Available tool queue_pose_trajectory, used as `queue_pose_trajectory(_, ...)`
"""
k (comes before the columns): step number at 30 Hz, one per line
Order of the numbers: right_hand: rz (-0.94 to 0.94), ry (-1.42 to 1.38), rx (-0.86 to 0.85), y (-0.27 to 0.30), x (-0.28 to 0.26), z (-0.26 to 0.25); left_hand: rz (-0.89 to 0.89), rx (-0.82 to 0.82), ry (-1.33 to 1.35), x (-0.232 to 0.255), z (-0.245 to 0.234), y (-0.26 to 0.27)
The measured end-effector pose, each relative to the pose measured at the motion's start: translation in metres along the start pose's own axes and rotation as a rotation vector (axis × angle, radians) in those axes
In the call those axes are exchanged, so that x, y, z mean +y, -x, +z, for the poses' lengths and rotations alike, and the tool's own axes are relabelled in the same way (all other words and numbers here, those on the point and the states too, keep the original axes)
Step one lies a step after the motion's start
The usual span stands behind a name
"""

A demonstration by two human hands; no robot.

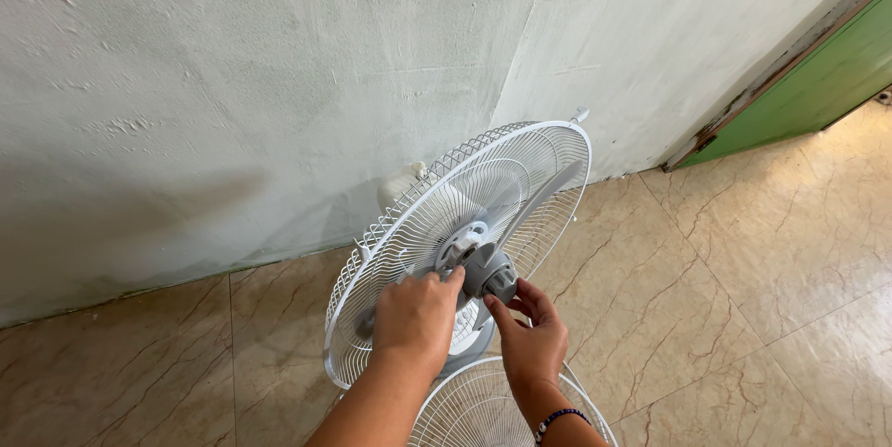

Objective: The person assembles a white electric fan by hand. They attach the fan blades to the motor hub, secure them with a nut, and then fit the front and rear wire cages onto the fan head.

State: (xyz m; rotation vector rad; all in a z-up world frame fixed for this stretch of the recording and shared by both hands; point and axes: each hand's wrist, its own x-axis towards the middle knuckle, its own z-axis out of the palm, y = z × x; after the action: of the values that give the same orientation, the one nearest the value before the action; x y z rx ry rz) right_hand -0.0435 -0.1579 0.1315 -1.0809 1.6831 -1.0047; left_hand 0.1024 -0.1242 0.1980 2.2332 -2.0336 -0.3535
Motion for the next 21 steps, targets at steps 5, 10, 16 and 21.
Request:
queue_pose_trajectory(5,-0.003,0.144,0.020,0.000,-0.002,-0.001,-0.003,-0.012,0.002,0.000,-0.002,-0.001)
queue_pose_trajectory(10,-0.183,0.303,-0.014,0.002,-0.004,-0.006,-0.009,-0.016,-0.005,-0.001,-0.005,-0.001)
queue_pose_trajectory(16,-0.277,0.259,-0.042,0.006,-0.008,-0.005,0.011,0.047,0.018,-0.001,-0.007,-0.001)
queue_pose_trajectory(21,-0.356,0.204,-0.041,0.001,-0.010,0.001,0.004,-0.011,0.003,0.003,-0.010,-0.003)
